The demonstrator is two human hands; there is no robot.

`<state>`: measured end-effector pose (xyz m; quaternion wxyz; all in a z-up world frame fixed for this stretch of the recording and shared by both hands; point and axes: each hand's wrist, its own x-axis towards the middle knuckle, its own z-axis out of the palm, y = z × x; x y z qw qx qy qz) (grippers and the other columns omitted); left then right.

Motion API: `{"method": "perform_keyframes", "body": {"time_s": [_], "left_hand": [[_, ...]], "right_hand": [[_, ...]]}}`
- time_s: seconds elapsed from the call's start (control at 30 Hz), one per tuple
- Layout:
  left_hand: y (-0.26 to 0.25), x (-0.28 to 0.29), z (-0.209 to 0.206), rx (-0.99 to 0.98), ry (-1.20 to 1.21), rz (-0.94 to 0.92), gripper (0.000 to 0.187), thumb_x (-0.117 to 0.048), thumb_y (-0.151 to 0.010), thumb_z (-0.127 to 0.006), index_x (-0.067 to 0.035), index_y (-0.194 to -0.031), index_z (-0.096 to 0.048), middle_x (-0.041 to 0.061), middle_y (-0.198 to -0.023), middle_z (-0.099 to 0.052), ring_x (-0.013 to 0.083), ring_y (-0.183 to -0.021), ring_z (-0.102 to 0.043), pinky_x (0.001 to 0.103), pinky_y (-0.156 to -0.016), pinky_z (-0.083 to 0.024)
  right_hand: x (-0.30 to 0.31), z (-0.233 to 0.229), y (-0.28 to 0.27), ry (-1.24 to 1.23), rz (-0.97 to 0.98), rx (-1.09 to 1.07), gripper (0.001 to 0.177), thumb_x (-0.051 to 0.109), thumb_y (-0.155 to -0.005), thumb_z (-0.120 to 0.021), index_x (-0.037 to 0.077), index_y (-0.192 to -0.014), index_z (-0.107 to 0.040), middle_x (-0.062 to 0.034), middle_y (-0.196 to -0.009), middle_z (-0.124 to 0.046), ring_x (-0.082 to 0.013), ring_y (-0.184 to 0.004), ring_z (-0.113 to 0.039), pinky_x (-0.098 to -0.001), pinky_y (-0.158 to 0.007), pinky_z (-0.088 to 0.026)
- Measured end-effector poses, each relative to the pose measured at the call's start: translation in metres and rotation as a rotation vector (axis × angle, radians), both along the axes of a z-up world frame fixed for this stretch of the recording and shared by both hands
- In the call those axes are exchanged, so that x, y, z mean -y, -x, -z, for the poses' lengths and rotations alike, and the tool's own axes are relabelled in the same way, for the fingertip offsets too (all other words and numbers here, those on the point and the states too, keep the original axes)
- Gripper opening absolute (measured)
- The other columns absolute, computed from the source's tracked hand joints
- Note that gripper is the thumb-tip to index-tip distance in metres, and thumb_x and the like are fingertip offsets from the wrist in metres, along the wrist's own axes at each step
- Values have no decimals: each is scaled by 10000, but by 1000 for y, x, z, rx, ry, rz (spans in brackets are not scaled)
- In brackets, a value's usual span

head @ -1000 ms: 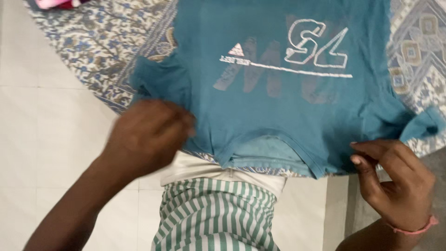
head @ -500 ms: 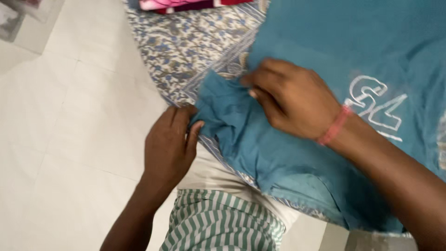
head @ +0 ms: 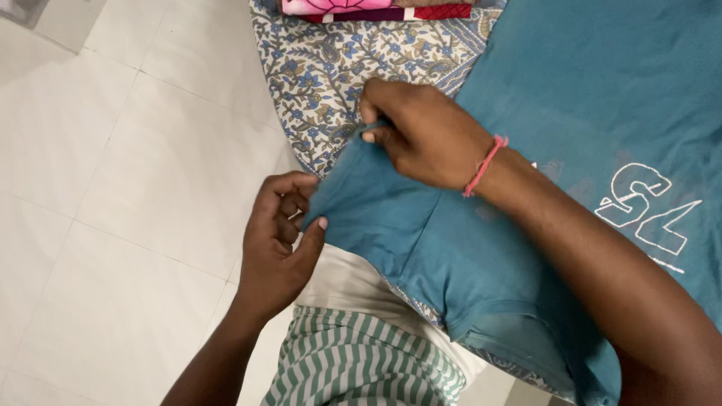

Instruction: The person smooths a blue t-shirt by hand on a bed, folds the sleeves and sides, and rolls it into a rectangle. The person then spreads out green cargo pants, folds them in half, and rolls them into a bundle before placing them on a stack.

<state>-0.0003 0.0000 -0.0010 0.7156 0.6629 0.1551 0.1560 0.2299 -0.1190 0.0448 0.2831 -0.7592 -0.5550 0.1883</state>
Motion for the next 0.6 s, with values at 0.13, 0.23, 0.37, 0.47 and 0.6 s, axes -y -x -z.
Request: {"method": "perform_keyframes", "body": {"time_s": [0.13,0.23,0.37,0.47,0.6], "left_hand": [[-3,-3,-1,-51,-10,-89,438,90,-950,-648,-38,-1342,-497,41,-1164,-604,66,-943,-583,218,-773,-534],[-6,-6,-7,-65,-67,-127,410,72,-951,-660,-26,-1319,-509,38,-1208,-625,59,-909,-592,218,-747,-545],[-10,-6,-18,-55,-157,-121,412,77,-953,-681,-29,-1323,-534,46,-1197,-608,65,-883,-547,228,-733,-518],[-7,0,-26,-40,-388,-138,407,99,-909,-685,-42,-1272,-565,82,-1223,-551,94,-899,-558,239,-698,-494],[-4,12,-26,132,-774,-151,362,111,-899,-697,-60,-1211,-632,123,-1220,-511,122,-935,-562,255,-723,-476]], "right_hand": [[-4,0,-10,-125,-21,-59,211,-12,-947,-707,2,-1119,-586,-129,-898,-682,-261,-823,-717,-408,-694,-530],[-7,5,-13,-121,-22,-24,328,-24,-903,-728,16,-1211,-623,-139,-928,-706,-271,-832,-722,-409,-691,-540],[-7,7,-17,-157,-71,9,424,-41,-832,-750,20,-1242,-659,-148,-1014,-728,-304,-913,-727,-413,-754,-560],[2,-2,-19,-179,-147,114,454,-108,-792,-697,24,-1225,-681,-156,-1079,-720,-337,-994,-713,-435,-839,-560],[26,-26,-17,-109,-151,204,485,-146,-816,-637,43,-1261,-678,-122,-1132,-699,-297,-1056,-672,-440,-960,-493]]}}
